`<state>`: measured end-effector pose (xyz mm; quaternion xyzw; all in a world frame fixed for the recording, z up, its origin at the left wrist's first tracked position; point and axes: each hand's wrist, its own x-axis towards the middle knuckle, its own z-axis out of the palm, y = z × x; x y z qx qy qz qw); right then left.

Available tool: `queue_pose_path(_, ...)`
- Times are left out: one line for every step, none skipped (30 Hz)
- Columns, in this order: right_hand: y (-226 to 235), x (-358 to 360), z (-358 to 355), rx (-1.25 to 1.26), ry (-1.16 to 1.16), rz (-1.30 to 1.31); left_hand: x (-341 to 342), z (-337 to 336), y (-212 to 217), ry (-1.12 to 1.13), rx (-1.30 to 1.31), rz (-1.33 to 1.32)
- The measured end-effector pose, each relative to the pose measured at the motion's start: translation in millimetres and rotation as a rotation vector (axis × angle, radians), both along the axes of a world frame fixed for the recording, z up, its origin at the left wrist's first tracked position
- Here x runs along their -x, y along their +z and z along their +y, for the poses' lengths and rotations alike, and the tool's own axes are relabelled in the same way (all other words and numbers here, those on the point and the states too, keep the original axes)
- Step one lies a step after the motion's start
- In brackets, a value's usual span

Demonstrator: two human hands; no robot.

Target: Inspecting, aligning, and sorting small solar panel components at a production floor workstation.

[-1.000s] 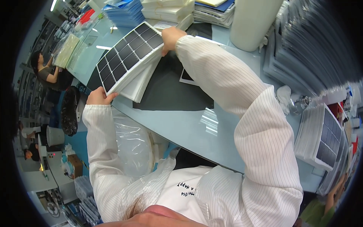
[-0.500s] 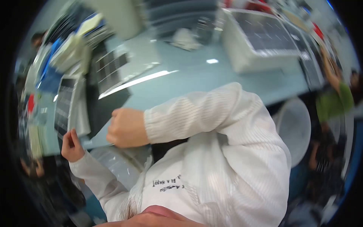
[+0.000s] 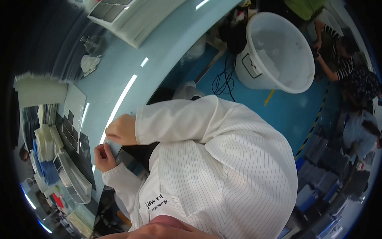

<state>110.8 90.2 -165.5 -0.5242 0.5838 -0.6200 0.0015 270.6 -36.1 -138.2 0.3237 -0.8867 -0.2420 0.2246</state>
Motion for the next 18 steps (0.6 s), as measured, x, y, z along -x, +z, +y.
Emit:
queue_pose_path(3.1,1.9,1.2,-0.034,-0.053,-0.009,4.9,3.0,-0.6,0.057,0.038,0.016)
queue_pose_path(1.8,1.6,0.3,-0.032,-0.062,-0.013,8.1,5.2,-2.2,0.114,0.073,0.035)
queue_pose_path(-0.8,-0.6,-1.9,0.019,-0.077,0.022,6.6,1.4,-4.3,0.117,0.045,0.064)
queue_pose_path(-0.9,-0.1,-3.6,0.070,-0.096,0.063,6.6,-2.1,-4.3,0.104,0.045,0.068)
queue_pose_path(-1.4,-0.4,-4.4,0.068,-0.109,0.067,5.5,-5.2,-4.8,0.105,0.060,0.076)
queue_pose_path(-2.2,-1.6,-5.0,0.067,-0.107,0.047,4.8,-8.1,-6.3,0.106,0.073,0.084)
queue_pose_path(-1.3,-3.3,-5.8,0.070,-0.104,0.027,5.1,-10.0,-5.3,0.116,0.051,0.093)
queue_pose_path(-1.6,-4.3,-5.7,0.067,-0.118,0.032,4.5,-10.8,-4.6,0.103,0.048,0.098)
queue_pose_path(-2.5,-5.1,-5.3,0.067,-0.121,0.002,3.6,-10.4,-4.3,0.114,0.057,0.071)
queue_pose_path(-0.2,-3.6,-7.4,0.073,-0.122,-0.023,4.2,-12.1,-1.7,0.127,0.072,0.051)
queue_pose_path(1.4,-2.9,-7.8,0.075,-0.133,-0.015,2.2,-15.4,-2.6,0.089,0.035,0.082)
queue_pose_path(2.4,-2.8,-5.8,0.067,-0.127,-0.023,0.9,-17.1,-1.7,0.078,0.036,0.088)
queue_pose_path(4.3,-3.7,-4.4,0.057,-0.125,-0.029,0.1,-17.4,0.0,0.055,-0.010,0.081)
queue_pose_path(4.9,-2.7,-3.6,0.058,-0.138,-0.018,1.0,-18.9,0.3,0.032,-0.056,0.075)
queue_pose_path(5.6,-2.1,-2.6,0.049,-0.147,-0.013,0.3,-22.7,1.5,-0.014,-0.078,0.065)
queue_pose_path(6.9,-3.6,-2.9,0.041,-0.142,-0.013,-1.9,-23.5,4.7,-0.013,-0.077,0.071)
queue_pose_path(7.1,-2.2,-1.1,0.038,-0.148,0.006,-0.6,-21.6,6.8,-0.044,-0.098,0.050)
queue_pose_path(7.9,-2.0,-1.6,0.031,-0.154,0.010,1.3,-21.7,9.7,-0.074,-0.118,0.029)
